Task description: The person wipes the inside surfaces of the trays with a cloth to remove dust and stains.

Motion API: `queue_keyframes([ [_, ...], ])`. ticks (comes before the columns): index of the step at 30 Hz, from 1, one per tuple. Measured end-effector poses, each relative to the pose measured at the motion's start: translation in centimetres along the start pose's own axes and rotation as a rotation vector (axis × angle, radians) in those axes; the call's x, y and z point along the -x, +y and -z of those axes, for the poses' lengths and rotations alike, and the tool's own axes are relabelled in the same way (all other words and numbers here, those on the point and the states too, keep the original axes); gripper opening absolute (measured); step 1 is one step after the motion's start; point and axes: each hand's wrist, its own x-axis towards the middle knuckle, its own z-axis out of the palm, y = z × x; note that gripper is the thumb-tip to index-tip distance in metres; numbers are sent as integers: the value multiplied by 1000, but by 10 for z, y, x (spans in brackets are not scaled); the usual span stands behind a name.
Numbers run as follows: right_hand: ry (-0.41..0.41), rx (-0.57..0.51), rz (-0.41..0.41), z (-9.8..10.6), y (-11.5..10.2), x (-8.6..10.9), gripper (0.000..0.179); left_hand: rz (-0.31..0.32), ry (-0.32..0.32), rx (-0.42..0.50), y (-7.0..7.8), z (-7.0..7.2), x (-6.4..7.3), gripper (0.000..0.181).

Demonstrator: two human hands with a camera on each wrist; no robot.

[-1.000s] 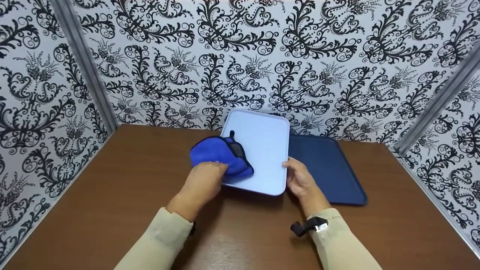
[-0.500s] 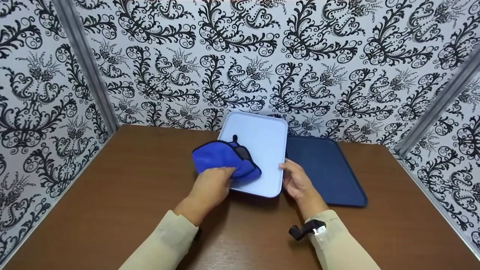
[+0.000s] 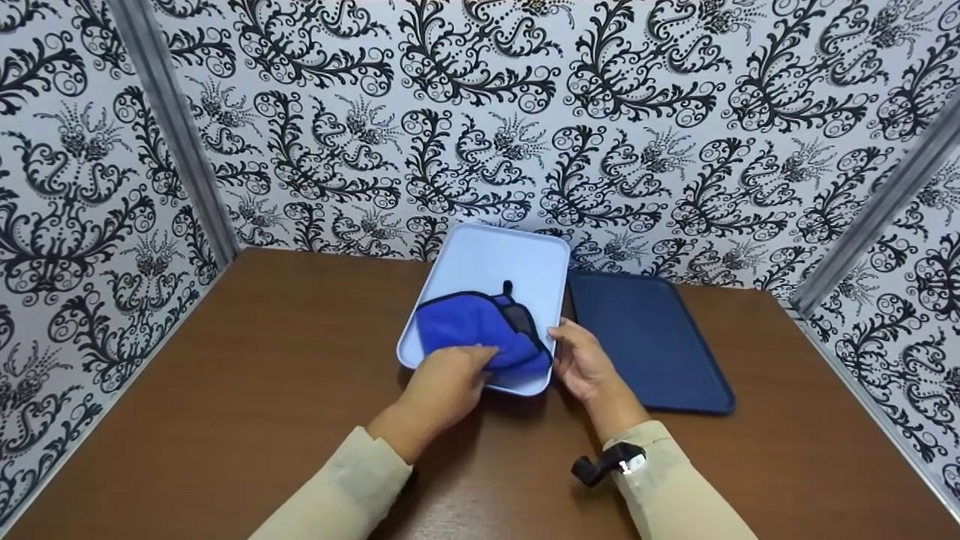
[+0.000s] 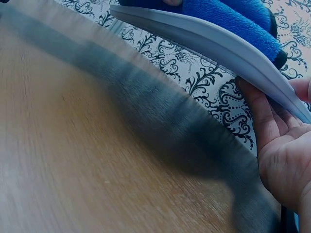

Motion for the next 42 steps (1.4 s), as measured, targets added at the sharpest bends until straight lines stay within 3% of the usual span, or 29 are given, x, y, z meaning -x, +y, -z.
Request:
queue_keyframes([
  [8,13,11,12,-4,3,-1,33,-30,-42,28,10,-1,-1,32],
  [16,-6,-24,26,-7,3,2,35,-167,0,0,16,-3,0,30],
  [22,-36,-10,22,-7,2,2,35,-259,-19,-122,19,-1,1,35],
  [26,-39,-13,23,-7,1,1,33,-264,-75,-229,19,4,1,36],
  [30,-32,-4,24,-5,0,0,33,-264,-84,-301,16,7,1,33],
  [36,-10,-5,15,-2,0,-1,35,-233,-59,-337,4,8,2,33],
  [42,-40,17,17,1,0,0,30,-164,-91,-353,-1,16,2,36],
])
